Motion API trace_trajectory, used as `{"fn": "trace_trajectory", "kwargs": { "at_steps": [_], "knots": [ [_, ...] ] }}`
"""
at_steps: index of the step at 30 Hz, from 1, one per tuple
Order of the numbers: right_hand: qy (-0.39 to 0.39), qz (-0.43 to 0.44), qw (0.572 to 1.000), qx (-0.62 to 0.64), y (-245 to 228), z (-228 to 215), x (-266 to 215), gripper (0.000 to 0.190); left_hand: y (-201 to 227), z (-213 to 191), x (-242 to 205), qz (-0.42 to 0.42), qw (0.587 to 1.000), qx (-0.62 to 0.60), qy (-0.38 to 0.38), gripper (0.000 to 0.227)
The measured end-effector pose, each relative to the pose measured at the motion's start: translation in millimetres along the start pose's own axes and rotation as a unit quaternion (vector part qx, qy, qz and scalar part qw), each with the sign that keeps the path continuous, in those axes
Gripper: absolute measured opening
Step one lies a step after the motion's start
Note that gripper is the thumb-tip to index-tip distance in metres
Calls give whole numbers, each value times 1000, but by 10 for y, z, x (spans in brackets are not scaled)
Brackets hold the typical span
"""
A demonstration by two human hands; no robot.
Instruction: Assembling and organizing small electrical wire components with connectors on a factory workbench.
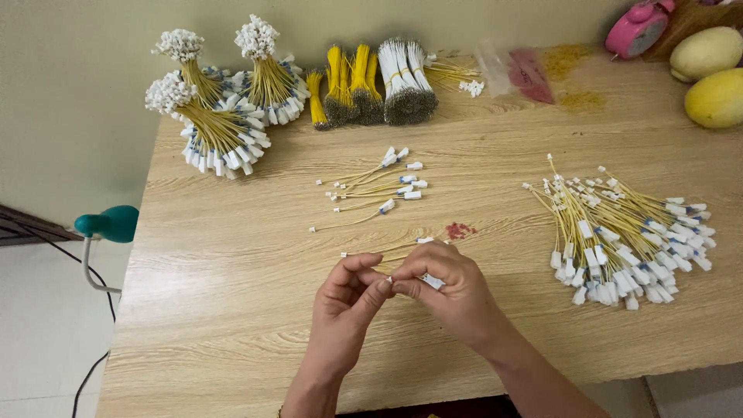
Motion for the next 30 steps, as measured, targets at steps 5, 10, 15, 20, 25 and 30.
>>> {"fn": "trace_trajectory", "kwargs": {
  "at_steps": [5,10,15,20,25,30],
  "knots": [
    [10,-8,1000,-25,-55,9,14,10,13,17,2,2,1000,-6,4,29],
    [-15,-13,998,-55,-55,-2,21,9,2,-45,13,0,1000,-13,9,31],
    [-52,41,997,43,52,38,26,12,26,-77,36,-3,1000,-9,-13,37],
    [-16,41,999,10,53,110,39,10,37,-134,11,-1,999,32,-10,35],
    [-29,84,996,30,184,236,42,6,-32,-269,28,12,997,76,1,32],
    [-4,-11,982,-188,228,71,6,8,146,-423,73,-68,938,333,68,31]
  ]
}}
Point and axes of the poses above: each hand's wrist, its own x-axis towards the middle knuckle, its own z-axis out of the palm, y = z × x, the point moved 8 cm from there along x, towards the middle knuckle
